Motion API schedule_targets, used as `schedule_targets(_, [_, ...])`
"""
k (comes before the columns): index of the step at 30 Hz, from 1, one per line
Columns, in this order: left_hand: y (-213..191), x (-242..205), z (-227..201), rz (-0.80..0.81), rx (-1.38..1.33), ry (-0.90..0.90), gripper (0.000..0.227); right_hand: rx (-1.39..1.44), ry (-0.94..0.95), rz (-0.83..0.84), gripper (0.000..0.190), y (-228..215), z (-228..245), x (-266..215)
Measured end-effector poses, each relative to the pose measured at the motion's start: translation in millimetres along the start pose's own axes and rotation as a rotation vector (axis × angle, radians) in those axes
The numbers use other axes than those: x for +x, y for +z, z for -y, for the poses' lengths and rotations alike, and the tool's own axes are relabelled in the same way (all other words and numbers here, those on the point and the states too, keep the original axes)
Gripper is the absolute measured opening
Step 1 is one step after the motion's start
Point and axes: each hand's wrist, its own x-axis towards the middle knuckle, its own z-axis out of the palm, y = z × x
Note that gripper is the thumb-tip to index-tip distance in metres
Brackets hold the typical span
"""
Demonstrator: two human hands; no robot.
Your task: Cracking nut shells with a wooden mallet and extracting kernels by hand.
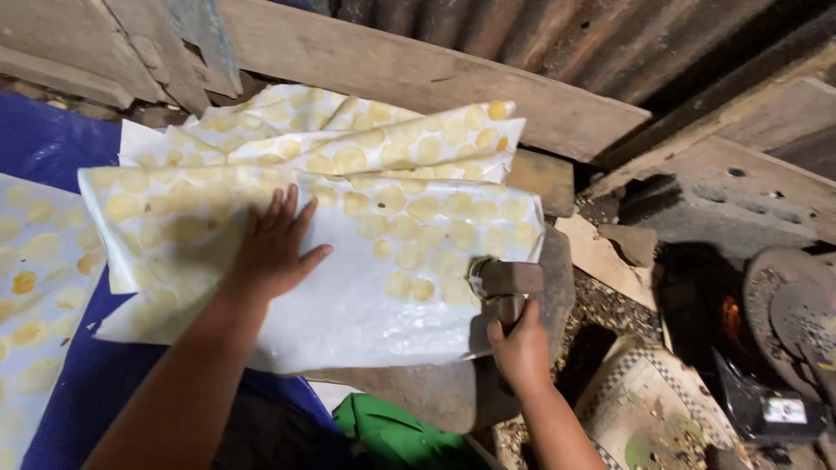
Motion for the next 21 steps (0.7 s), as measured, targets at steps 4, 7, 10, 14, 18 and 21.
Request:
schedule_targets(4, [3.9, 6.8, 5.0, 0.019, 0.041, 0.005, 0.089, -0.180, 0.046, 0.040, 0.055, -16.6, -1.0, 27.9])
schedule_targets(7, [6.2, 2.1, 0.5, 0.033, 0.060, -0.012, 0.088, -0.226, -0.027, 0.133, 0.047, -32.5, 25.0, 29.5])
schedule_targets(10, [12.0, -10.1, -1.3, -0.060, 0.058, 0.009, 0.086, -0.161, -0.094, 0.053, 0.047, -3.7, 34.1, 29.6])
schedule_targets(14, [-1.4, -30.0, -65.6, -0.105, -0.063, -0.046, 0.053, -0.268, -0.141, 0.109, 0.047, 8.3, 15.6, 35.1])
schedule_targets(18, [-12.6, -106.1, -152.9, -0.290, -0.369, 0.585, 0.012, -0.490, -0.415, 0.292, 0.061, -51.1, -12.2, 15.7])
schedule_targets(21, [-28.8, -132.3, -155.8, -0.296, -0.612, 0.603, 0.023, -0.857, -0.553, 0.266, 0.045, -144.8, -54.9, -10.6])
